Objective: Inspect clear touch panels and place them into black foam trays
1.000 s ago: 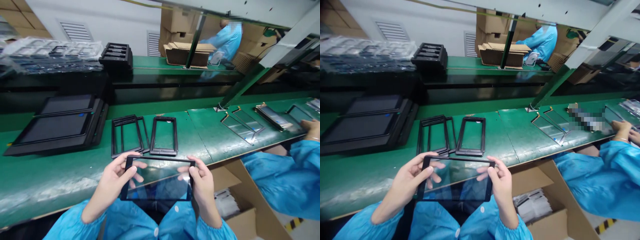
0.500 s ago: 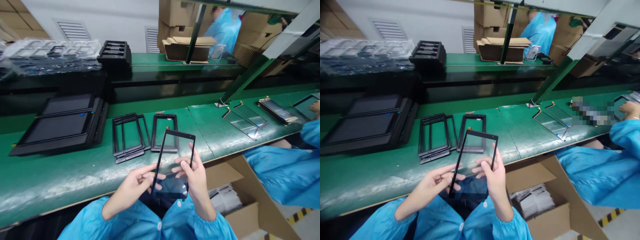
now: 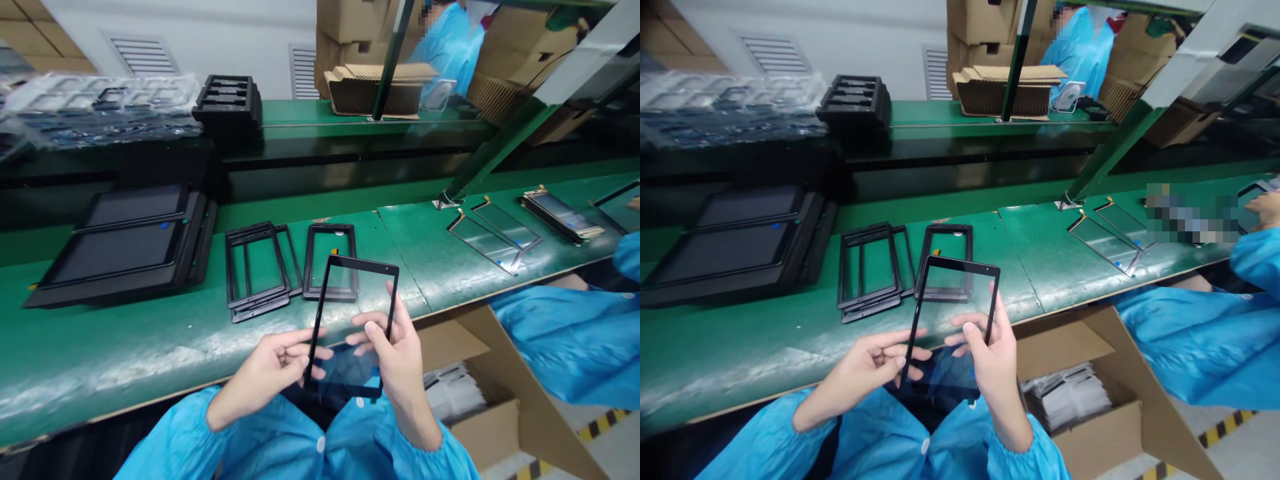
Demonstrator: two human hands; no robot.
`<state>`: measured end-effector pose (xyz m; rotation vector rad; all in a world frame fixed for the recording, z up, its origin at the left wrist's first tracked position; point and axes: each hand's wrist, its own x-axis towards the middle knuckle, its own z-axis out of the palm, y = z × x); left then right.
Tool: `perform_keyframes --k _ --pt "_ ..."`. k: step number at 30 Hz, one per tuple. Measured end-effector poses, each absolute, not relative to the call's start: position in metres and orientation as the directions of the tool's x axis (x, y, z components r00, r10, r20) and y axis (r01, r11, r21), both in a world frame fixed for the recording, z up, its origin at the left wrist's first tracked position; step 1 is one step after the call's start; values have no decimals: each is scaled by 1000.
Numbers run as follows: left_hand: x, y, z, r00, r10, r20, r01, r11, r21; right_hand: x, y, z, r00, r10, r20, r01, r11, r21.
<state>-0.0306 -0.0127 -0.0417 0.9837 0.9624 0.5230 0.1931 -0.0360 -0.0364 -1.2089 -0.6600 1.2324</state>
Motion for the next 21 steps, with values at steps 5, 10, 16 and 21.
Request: perform_keyframes --k 5,10,16,21 --pt "-29 -8 -40 569 737 -366 -52 476 878 193 -28 -37 303 929 -213 -355 -97 -930" --pt "-31 2 -34 604 719 -344 -83 486 870 190 -12 -44 299 919 -258 -420 -116 -900" --pt "-36 8 -31 622 713 -325 -87 475 876 185 -9 -47 291 921 -259 -428 -117 -896" --pt "-35 7 -28 598 716 -359 -59 486 872 185 -12 -52 273 929 -250 -432 -114 -895"
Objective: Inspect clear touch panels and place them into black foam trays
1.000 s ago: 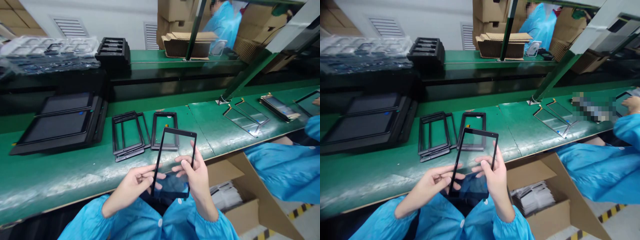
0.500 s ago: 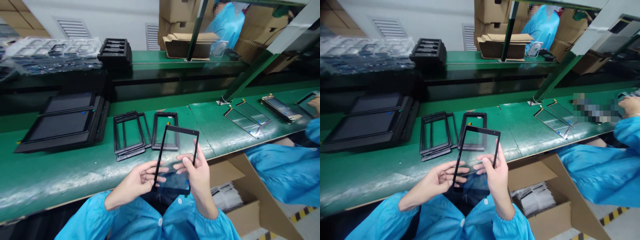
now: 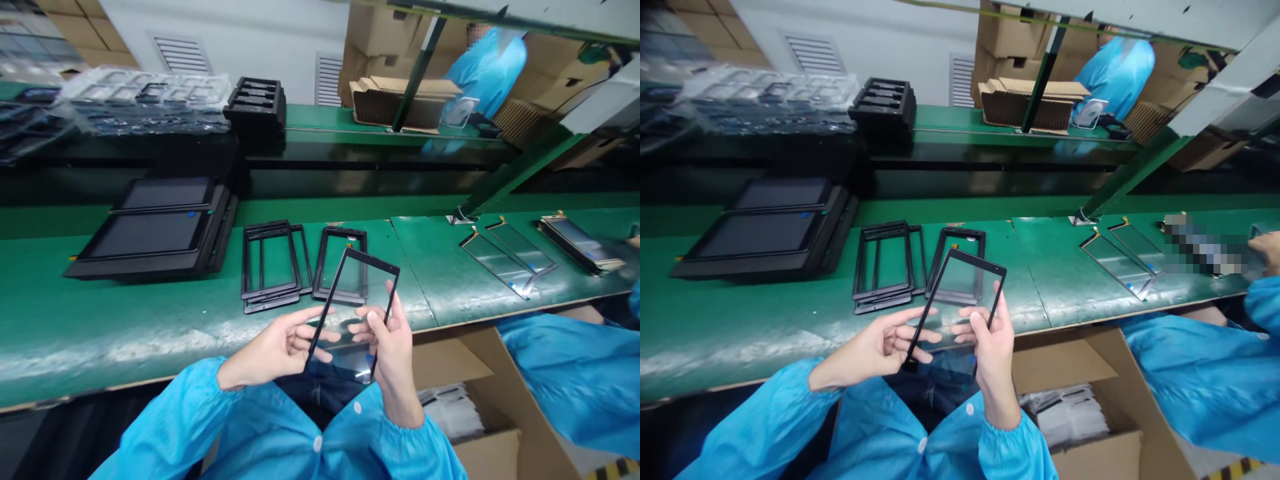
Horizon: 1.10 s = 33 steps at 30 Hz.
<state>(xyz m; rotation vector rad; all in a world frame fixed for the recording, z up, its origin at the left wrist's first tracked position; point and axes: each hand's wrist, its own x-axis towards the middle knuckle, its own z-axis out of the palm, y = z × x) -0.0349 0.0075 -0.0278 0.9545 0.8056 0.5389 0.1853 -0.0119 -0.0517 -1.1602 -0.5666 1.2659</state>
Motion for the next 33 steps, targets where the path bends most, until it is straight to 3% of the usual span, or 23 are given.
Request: perform_keyframes --k 8,16,20,24,28,33 --pt "-39 5 -38 589 748 -308 -84 435 897 183 -18 -47 257 923 -287 -489 -132 -862" --pt "-32 32 -32 507 847 -159 -301 347 888 168 -39 -52 122 956 -268 -433 -192 -881" --pt "-28 30 -25 493 839 -228 -272 398 876 170 -37 -53 218 931 -294 -460 -167 -872" --pt "-27 13 -33 478 837 -264 -289 435 853 172 -26 -52 409 860 -306 -532 -48 -845" --pt "-27 2 -44 329 900 -287 -279 383 881 168 -27 -59 455 834 -314 -540 -22 -842" --pt "-35 7 -29 156 957 -243 -194 271 943 167 -49 -84 352 882 -313 -589 -52 -806"
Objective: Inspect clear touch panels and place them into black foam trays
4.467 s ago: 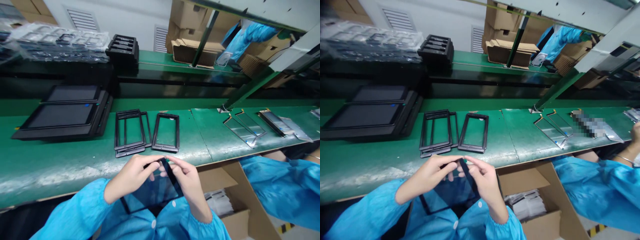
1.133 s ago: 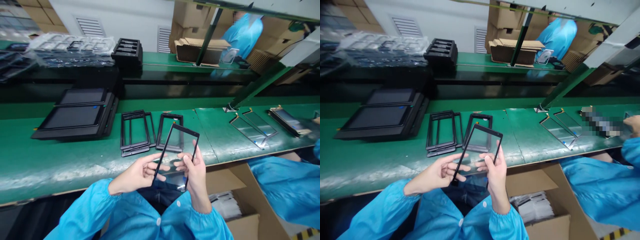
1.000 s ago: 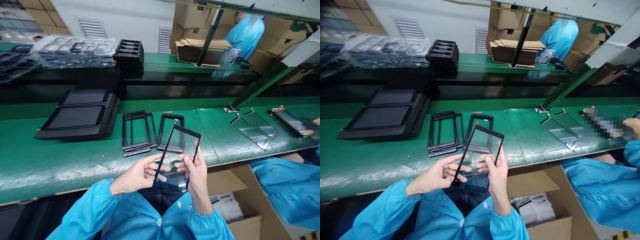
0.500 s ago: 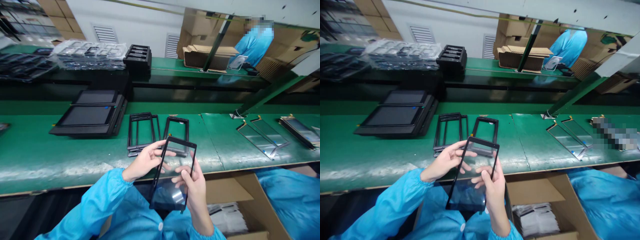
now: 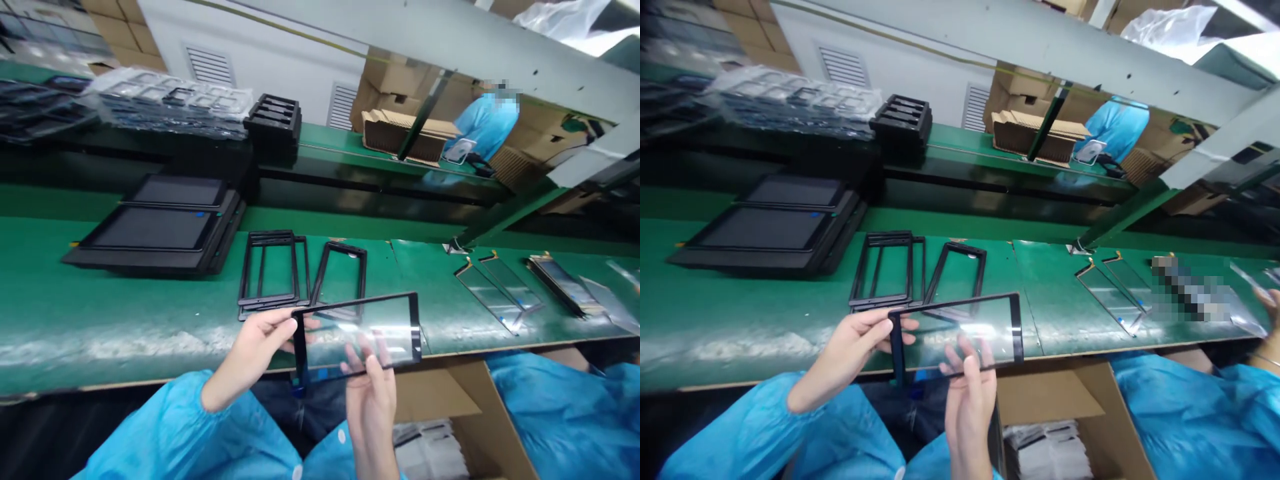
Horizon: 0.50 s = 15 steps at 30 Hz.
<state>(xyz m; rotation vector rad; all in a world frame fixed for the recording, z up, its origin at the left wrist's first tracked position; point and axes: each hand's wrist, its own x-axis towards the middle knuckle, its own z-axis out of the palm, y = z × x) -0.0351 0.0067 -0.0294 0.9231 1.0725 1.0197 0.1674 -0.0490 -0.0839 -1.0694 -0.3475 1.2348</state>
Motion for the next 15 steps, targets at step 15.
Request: perform_keyframes --k 15 --pt "-35 4 -8 79 980 -185 -73 191 979 171 -74 -108 314 895 -316 -577 -84 -813"
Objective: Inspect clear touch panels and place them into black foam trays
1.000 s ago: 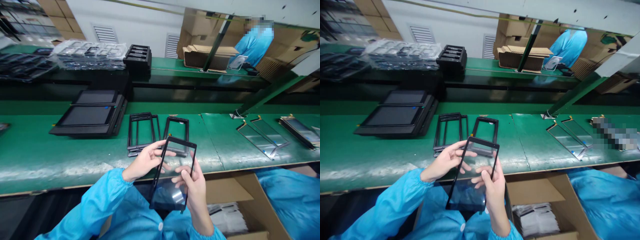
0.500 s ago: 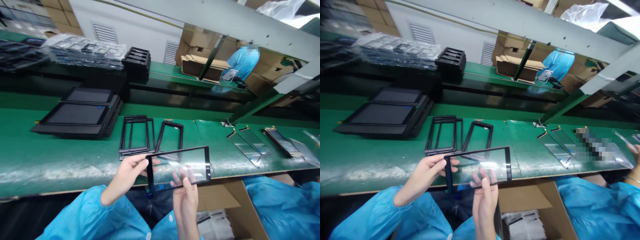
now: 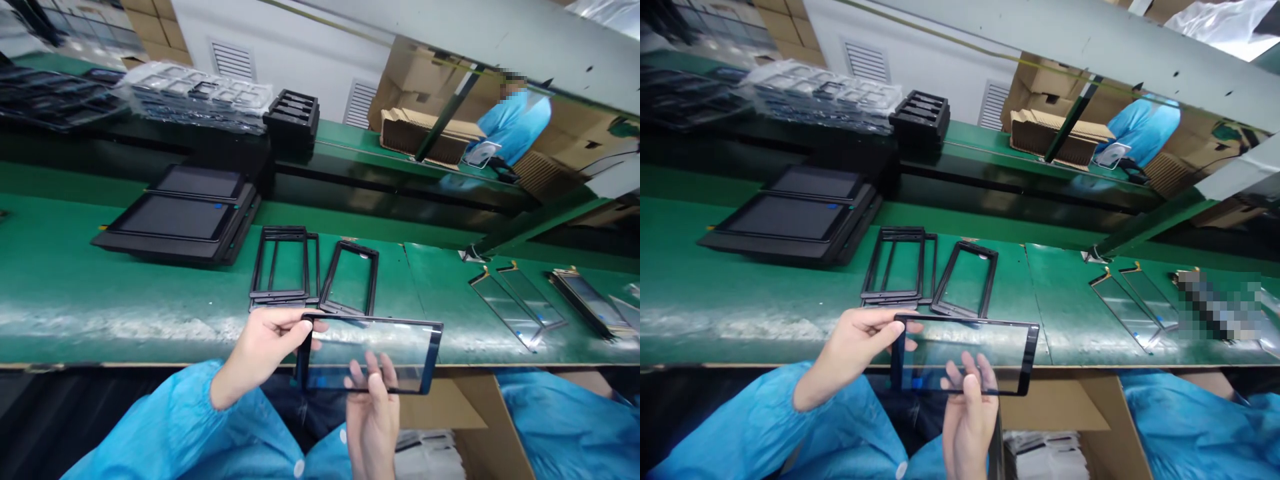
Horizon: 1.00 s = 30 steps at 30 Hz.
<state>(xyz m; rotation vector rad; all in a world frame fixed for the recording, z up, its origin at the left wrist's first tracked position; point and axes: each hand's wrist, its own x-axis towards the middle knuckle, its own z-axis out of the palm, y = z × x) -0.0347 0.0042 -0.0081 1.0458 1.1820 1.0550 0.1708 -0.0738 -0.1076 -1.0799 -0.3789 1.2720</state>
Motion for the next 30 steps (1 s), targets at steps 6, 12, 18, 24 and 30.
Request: perform_keyframes --k 6,12,18,24,30 --pt "-38 4 -6 84 971 -223 -36 226 973 165 -75 -103 341 871 -353 -629 -68 -775" --pt "-42 12 5 213 974 -79 84 62 994 158 -76 -96 394 851 -347 -631 -24 -775" --pt "-40 33 20 468 847 253 504 -491 711 154 -79 -103 394 877 -276 -533 -27 -846" --pt "-43 41 12 528 803 275 404 -522 751 153 -78 -107 366 885 -286 -539 -49 -841" --pt "-48 32 9 496 868 -11 358 -193 914 181 -53 -82 95 963 -254 -380 -200 -903"
